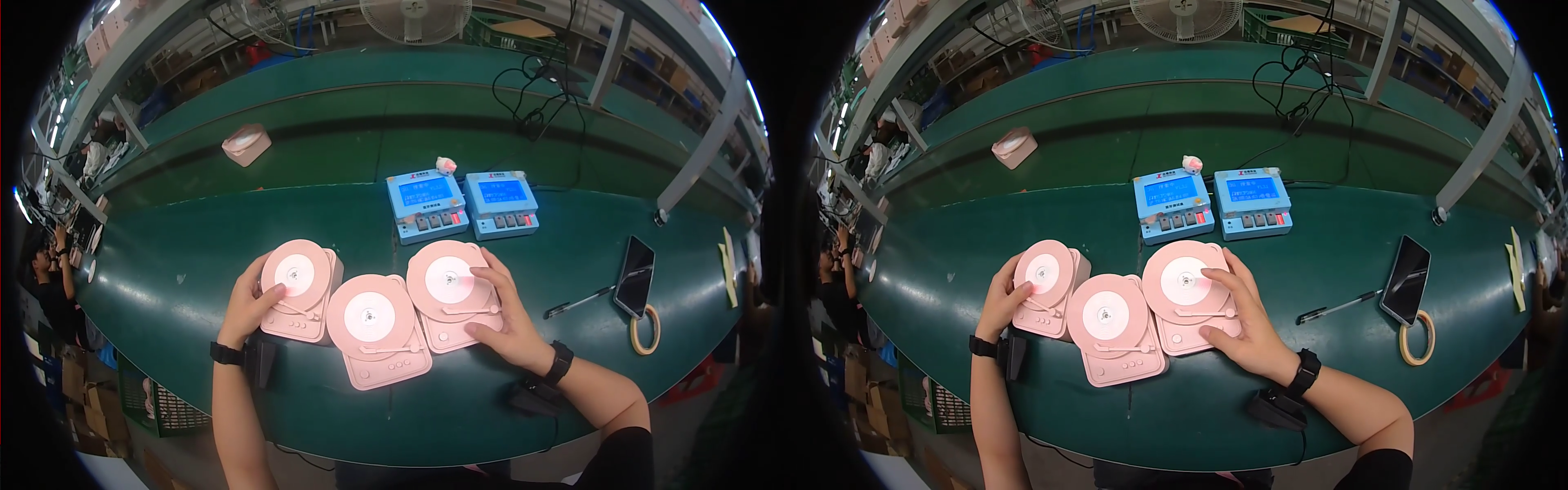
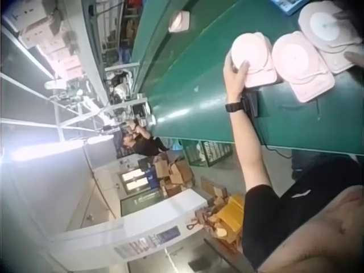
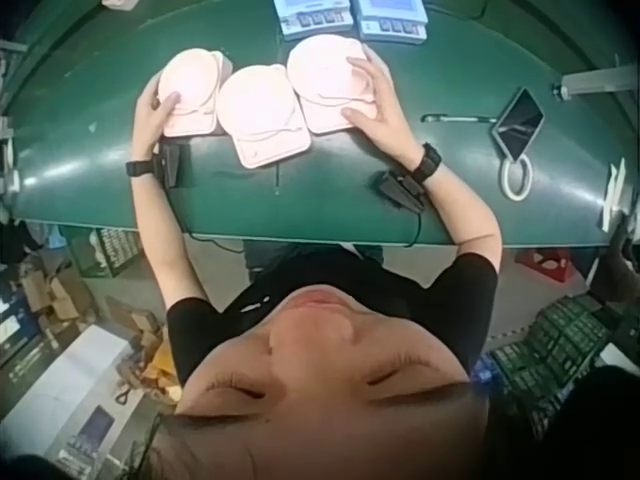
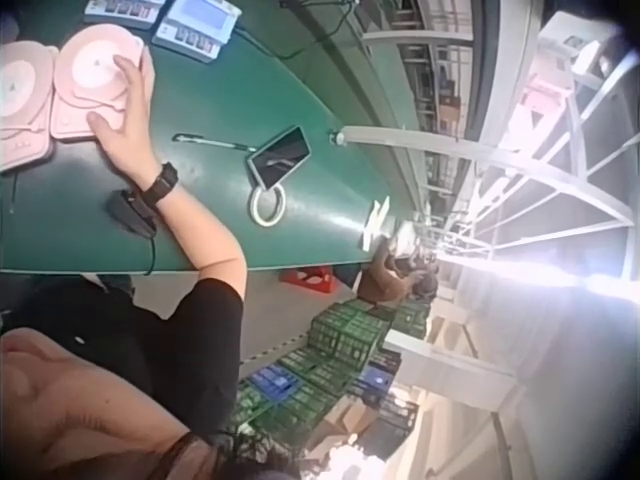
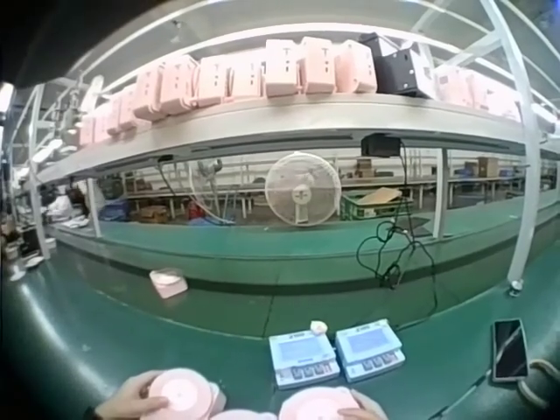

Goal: Inspecting and arranging small pink electronic fans on a production line workbench.

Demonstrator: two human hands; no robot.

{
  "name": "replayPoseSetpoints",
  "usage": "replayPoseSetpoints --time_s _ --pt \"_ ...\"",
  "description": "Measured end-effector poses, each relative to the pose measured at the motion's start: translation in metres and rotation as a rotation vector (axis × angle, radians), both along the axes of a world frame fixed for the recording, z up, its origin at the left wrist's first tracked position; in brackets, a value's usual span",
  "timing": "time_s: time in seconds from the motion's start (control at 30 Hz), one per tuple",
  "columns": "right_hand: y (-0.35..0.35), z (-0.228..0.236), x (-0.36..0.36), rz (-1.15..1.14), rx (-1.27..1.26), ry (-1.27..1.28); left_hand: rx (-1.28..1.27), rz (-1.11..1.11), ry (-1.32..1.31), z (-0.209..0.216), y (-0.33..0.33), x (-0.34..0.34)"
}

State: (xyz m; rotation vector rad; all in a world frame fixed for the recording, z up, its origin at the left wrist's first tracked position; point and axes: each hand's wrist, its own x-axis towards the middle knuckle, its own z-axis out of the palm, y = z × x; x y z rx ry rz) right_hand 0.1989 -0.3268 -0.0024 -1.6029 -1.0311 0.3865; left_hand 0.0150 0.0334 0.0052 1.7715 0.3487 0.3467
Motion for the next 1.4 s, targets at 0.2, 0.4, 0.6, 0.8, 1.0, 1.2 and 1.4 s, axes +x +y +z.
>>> replayPoseSetpoints --time_s 0.2,0.4,0.6,0.8,1.0,1.2,1.4 --pt "-0.003 0.009 -0.017 -0.217 -0.134 -0.353 -0.005 0.009 -0.013 0.001 -0.002 0.002" --pt "-0.005 0.019 -0.03 -0.088 -0.145 -0.847 0.007 -0.016 -0.066 0.005 -0.003 0.001" --pt "-0.004 0.019 -0.03 -0.068 -0.146 -0.868 0.022 -0.055 0.095 0.011 0.001 -0.009" --pt "-0.002 0.018 -0.03 -0.045 -0.156 -0.886 0.066 -0.085 0.055 0.021 -0.008 -0.008" --pt "-0.003 0.016 -0.027 -0.044 -0.139 -0.87 0.003 -0.103 -0.007 0.022 -0.014 -0.007" --pt "-0.004 0.022 -0.03 -0.064 -0.175 -0.839 -0.119 -0.172 0.147 0.04 -0.021 -0.01" --pt "-0.005 0.025 -0.028 -0.144 -0.215 -0.825 -0.285 -0.253 0.106 0.029 -0.026 -0.005"
